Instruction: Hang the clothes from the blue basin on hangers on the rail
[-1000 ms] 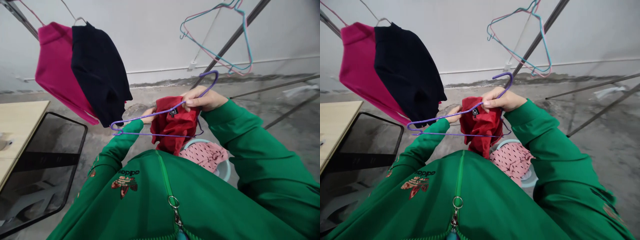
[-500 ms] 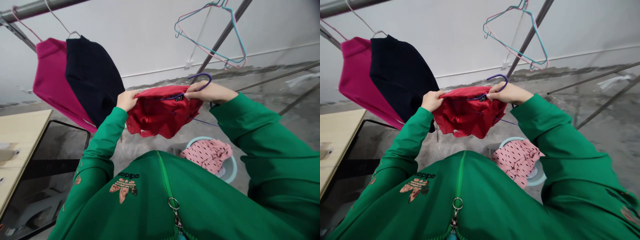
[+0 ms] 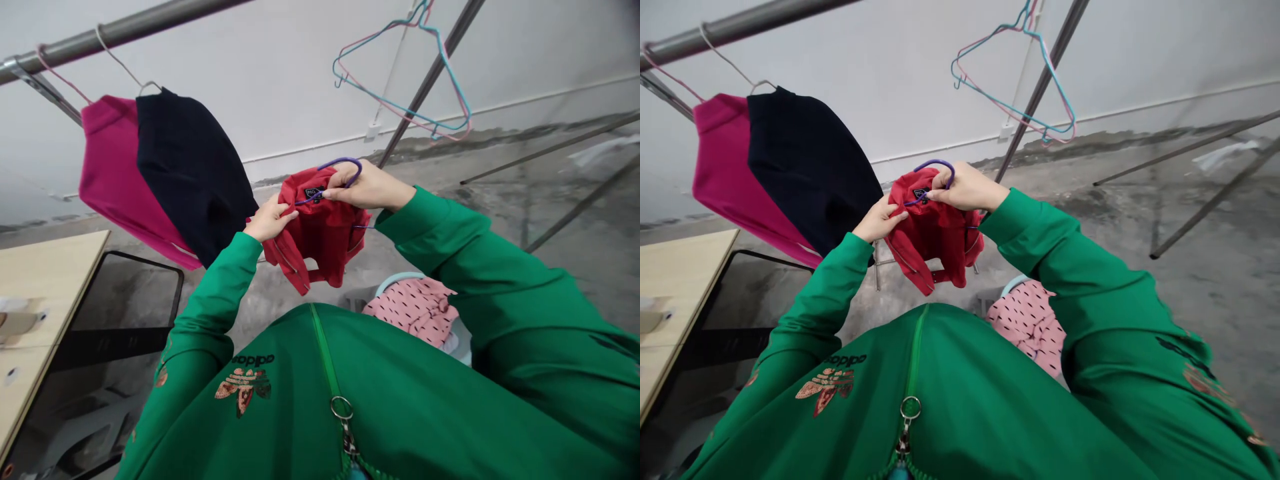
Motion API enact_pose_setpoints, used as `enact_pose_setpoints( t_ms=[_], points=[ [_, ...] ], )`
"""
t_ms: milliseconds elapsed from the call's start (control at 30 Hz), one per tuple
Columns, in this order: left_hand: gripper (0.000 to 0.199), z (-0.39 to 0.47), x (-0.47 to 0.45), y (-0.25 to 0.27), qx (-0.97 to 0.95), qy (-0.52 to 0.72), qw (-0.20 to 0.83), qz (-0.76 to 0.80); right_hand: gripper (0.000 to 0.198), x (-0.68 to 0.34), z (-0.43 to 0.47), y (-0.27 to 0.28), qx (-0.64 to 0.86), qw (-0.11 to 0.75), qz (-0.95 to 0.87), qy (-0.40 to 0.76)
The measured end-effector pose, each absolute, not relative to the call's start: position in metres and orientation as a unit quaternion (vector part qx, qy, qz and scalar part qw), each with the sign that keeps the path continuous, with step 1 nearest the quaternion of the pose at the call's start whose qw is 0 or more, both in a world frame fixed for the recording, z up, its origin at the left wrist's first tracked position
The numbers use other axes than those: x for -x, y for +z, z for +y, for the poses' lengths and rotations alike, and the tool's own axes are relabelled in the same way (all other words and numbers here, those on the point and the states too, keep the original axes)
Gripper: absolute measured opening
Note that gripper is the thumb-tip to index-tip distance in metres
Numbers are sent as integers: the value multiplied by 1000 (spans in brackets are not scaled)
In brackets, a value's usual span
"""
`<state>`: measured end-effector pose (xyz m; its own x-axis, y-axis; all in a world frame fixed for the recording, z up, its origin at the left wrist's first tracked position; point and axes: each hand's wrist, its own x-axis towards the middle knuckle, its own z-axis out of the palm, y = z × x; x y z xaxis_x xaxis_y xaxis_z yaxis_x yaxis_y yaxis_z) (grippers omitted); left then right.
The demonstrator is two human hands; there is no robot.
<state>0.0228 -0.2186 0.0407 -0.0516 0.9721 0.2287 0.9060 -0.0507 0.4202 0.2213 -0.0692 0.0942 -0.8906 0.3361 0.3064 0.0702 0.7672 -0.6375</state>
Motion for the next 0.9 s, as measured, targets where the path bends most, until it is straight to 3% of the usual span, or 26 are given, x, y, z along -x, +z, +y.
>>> enact_pose_setpoints(
  t_ms=[100, 167, 333, 433, 500, 667, 833, 900],
  points=[
    [35, -219, -19, 54, -684, 280, 50, 672, 32, -226, -54, 99, 95, 191, -914, 344],
    [37, -222, -16, 71, -677, 302, 4, 671, 37, -237, -39, 99, 93, 233, -899, 358],
    [33, -229, -13, 112, -682, 311, -42, 660, 41, -290, -20, 63, 240, 545, -752, 282],
    [34, -233, -15, 123, -691, 289, -40, 661, 38, -316, -31, 12, 400, 636, -604, 267],
    [35, -238, -18, 128, -697, 267, -42, 664, 33, -317, -47, -28, 458, 594, -565, 343],
    [33, -254, -24, 140, -695, 183, -71, 692, 39, -276, -86, -109, 424, 425, -556, 574],
    [30, -277, -19, 150, -674, 224, -78, 699, 46, -228, -101, -142, 411, 366, -518, 655],
    [30, -285, -20, 153, -669, 249, -74, 696, 60, -207, -110, -142, 380, 320, -538, 681]
  ],
)
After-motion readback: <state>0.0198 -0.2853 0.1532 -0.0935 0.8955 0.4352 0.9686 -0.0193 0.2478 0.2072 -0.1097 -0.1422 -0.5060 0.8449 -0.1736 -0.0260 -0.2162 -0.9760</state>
